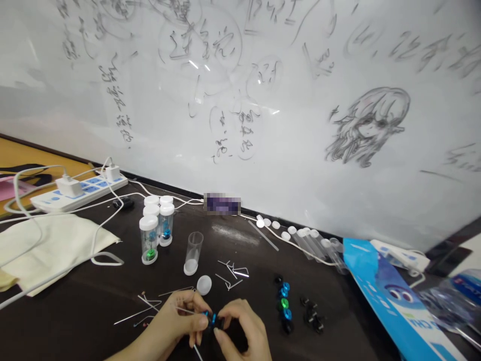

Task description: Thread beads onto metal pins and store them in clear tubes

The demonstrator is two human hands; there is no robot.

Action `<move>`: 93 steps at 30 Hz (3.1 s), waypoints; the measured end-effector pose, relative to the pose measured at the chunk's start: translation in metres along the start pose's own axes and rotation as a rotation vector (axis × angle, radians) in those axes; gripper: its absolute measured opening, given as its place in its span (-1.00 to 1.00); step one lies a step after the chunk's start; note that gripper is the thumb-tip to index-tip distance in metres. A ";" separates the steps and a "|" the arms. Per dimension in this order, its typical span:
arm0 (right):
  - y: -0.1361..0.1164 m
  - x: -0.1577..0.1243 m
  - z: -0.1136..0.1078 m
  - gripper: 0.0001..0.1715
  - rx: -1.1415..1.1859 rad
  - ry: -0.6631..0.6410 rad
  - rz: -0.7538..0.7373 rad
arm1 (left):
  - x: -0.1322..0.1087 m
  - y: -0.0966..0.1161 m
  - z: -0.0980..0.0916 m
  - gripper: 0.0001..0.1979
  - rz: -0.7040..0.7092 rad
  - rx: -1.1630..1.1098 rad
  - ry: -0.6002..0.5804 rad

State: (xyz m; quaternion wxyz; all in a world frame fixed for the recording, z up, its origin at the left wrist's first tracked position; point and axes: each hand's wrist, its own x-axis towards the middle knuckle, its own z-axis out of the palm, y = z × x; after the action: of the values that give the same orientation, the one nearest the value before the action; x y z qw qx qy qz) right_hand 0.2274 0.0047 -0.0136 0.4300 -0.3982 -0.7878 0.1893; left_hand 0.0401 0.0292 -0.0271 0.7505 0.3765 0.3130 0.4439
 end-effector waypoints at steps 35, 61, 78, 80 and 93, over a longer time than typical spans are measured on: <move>0.006 0.000 0.002 -0.74 0.046 0.003 -0.011 | -0.002 0.006 0.003 -0.71 0.001 0.012 0.023; -0.001 0.002 -0.001 -0.83 0.010 0.008 0.007 | -0.005 0.011 0.006 -0.71 0.003 0.020 0.016; -0.002 0.001 -0.001 -0.87 -0.015 0.011 -0.001 | -0.003 0.008 0.005 -0.72 0.014 0.038 0.015; -0.002 0.001 -0.001 -0.88 -0.015 0.011 0.010 | -0.003 0.008 0.005 -0.72 0.012 0.037 0.018; -0.001 0.001 0.000 -0.81 0.012 0.001 0.028 | -0.003 0.010 0.006 -0.71 0.006 0.038 0.017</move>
State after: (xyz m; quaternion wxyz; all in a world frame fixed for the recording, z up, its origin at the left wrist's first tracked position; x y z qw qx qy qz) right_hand 0.2271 0.0045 -0.0123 0.4302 -0.4066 -0.7808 0.2001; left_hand 0.0393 0.0277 -0.0153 0.7391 0.3878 0.3269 0.4432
